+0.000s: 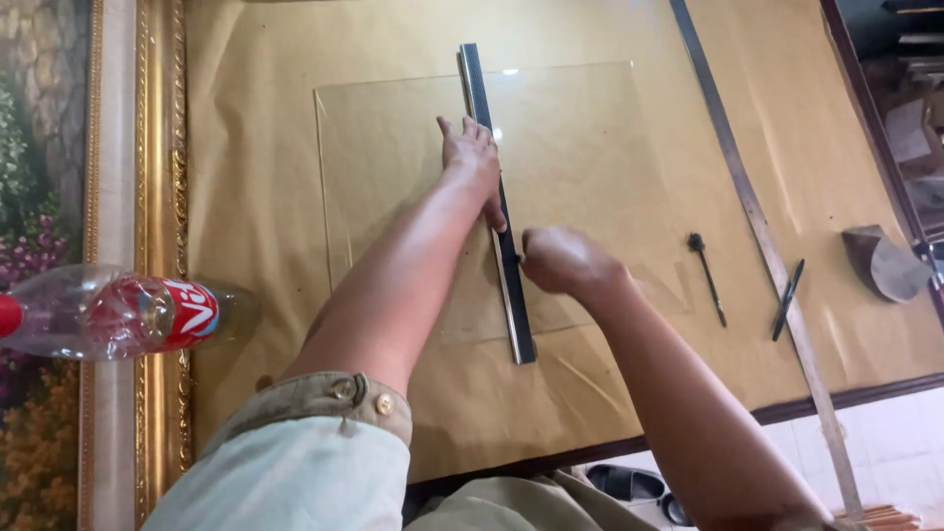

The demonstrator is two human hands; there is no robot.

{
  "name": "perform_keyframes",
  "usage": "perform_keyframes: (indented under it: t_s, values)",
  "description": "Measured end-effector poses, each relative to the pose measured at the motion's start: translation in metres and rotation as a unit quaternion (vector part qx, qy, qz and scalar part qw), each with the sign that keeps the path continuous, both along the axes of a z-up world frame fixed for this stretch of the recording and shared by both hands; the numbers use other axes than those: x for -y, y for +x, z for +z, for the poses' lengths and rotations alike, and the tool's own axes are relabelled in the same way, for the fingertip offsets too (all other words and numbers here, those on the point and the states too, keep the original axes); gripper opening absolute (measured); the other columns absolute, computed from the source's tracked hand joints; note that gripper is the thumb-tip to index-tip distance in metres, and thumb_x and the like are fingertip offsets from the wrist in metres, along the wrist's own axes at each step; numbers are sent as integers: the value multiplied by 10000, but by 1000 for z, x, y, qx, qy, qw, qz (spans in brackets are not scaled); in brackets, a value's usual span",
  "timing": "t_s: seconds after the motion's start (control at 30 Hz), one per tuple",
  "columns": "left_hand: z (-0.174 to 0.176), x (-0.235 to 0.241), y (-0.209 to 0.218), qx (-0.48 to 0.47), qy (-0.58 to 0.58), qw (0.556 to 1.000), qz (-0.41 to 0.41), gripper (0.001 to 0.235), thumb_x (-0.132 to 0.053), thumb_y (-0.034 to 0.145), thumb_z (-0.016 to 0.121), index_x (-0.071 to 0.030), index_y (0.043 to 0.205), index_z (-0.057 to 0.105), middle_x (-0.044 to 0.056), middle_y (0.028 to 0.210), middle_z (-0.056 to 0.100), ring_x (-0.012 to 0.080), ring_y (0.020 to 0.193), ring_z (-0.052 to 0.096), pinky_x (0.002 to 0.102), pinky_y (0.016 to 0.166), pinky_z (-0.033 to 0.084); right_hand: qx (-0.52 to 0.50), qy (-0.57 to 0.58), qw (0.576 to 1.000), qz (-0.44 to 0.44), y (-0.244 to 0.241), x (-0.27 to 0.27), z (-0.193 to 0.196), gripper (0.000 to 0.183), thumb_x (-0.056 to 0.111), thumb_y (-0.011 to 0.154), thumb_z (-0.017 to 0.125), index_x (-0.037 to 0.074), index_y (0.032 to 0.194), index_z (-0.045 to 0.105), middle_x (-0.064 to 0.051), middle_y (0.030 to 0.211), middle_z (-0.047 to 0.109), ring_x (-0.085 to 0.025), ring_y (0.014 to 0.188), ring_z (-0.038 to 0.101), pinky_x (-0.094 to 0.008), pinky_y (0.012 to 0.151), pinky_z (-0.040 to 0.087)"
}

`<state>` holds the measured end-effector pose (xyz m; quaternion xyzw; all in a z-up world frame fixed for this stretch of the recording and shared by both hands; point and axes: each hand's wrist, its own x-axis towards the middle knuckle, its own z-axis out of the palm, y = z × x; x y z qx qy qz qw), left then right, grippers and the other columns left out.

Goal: Measuring and scoring a glass pane for cutting using a ruler, pen, and glass cutter.

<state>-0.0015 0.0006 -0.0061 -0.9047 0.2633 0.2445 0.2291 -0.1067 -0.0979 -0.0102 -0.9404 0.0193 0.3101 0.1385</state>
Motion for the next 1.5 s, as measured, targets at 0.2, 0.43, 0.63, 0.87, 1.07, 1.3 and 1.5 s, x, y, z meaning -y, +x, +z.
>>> perform_keyframes:
  t_s: [0.2, 0.43, 0.63, 0.87, 1.07, 1.3, 1.5]
  values:
    - [-6, 2, 3, 19, 14, 1000, 0, 1264, -828, 422, 599, -114, 1380, 187, 54, 1441, 201, 258, 1348, 69, 619, 1039, 87, -111, -38, 992, -56, -102, -8, 47, 311, 290, 759, 421, 218, 979, 629, -121, 955, 639, -322, 963, 589, -442, 816, 482]
    - [-7, 2, 6, 13, 15, 1000, -1, 1297, -841, 406, 609, -112, 1385, 169, 86, 1445, 157, 299, 1347, 22, 627, 1015, 66, -96, 22, 987, -126, -100, -7, 79, 324, 251, 841, 346, 144, 1058, 561, -174, 1017, 611, -336, 916, 567, -411, 772, 438]
    - [3, -4, 1, 14, -9, 1000, 6, 1251, -810, 427, 603, -110, 1379, 192, 54, 1436, 204, 263, 1346, 86, 609, 1041, 106, -42, -15, 995, -94, -62, -4, 31, 316, 315, 826, 383, 195, 1055, 564, -190, 969, 616, -372, 970, 575, -467, 838, 469]
    - [21, -5, -6, 9, 12, 999, -29, 1201, -794, 485, 585, -91, 1381, 202, 83, 1436, 202, 274, 1344, 109, 586, 1037, 128, 58, -16, 997, -42, 83, 6, -6, 338, 315, 767, 453, 165, 1040, 585, -165, 982, 616, -348, 983, 576, -449, 827, 471]
    - [2, -2, 5, -17, 22, 999, -25, 1219, -820, 415, 548, -116, 1361, 239, 96, 1411, 187, 322, 1326, 64, 675, 991, 98, 106, -28, 993, 36, 215, 4, -10, 334, 266, 797, 474, 98, 1048, 617, -174, 1030, 619, -341, 1025, 562, -442, 866, 450]
    - [18, -4, 3, -37, 17, 999, -13, 1151, -771, 513, 545, -121, 1388, 176, 89, 1434, 146, 290, 1332, 81, 647, 1009, 62, 58, -70, 995, 41, 270, 7, -11, 323, 84, 713, 473, 109, 977, 657, -152, 734, 645, -303, 723, 655, -411, 632, 521]
    - [20, -5, 2, -38, 9, 999, -9, 1159, -784, 513, 548, -119, 1389, 183, 84, 1433, 159, 279, 1327, 101, 626, 1023, 73, 54, -70, 996, 16, 271, 4, -2, 283, 23, 652, 474, 81, 843, 674, -118, 545, 579, -244, 511, 624, -355, 482, 481]
